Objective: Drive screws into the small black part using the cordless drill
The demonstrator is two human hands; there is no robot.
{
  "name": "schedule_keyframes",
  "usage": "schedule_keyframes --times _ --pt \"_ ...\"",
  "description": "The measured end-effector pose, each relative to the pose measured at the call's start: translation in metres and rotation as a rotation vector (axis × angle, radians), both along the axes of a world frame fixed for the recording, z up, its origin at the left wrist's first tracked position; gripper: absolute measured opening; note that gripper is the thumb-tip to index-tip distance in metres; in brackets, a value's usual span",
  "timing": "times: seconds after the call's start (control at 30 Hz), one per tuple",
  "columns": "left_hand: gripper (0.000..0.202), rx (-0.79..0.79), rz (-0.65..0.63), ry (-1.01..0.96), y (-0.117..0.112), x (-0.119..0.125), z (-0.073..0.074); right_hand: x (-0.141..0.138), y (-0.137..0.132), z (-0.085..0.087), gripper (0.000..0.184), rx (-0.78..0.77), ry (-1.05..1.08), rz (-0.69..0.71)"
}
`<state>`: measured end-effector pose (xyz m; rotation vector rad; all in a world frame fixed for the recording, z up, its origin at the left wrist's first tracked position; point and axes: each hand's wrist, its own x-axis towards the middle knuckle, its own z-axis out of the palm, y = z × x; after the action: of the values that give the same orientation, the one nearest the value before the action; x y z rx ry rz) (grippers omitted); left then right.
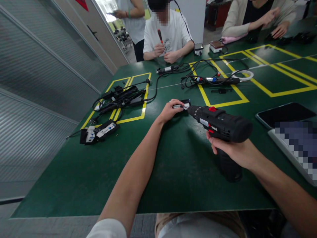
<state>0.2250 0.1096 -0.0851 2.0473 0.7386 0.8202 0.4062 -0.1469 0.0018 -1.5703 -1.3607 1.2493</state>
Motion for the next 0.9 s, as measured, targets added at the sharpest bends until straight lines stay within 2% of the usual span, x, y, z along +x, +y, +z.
schedule_keyframes --times 0.9 --pt "0.020 0.012 -0.033 -0.028 0.0039 -0.0014 -0.0050 -0.0016 -0.0004 0.0008 0.011 -0.009 -0.007 -0.017"
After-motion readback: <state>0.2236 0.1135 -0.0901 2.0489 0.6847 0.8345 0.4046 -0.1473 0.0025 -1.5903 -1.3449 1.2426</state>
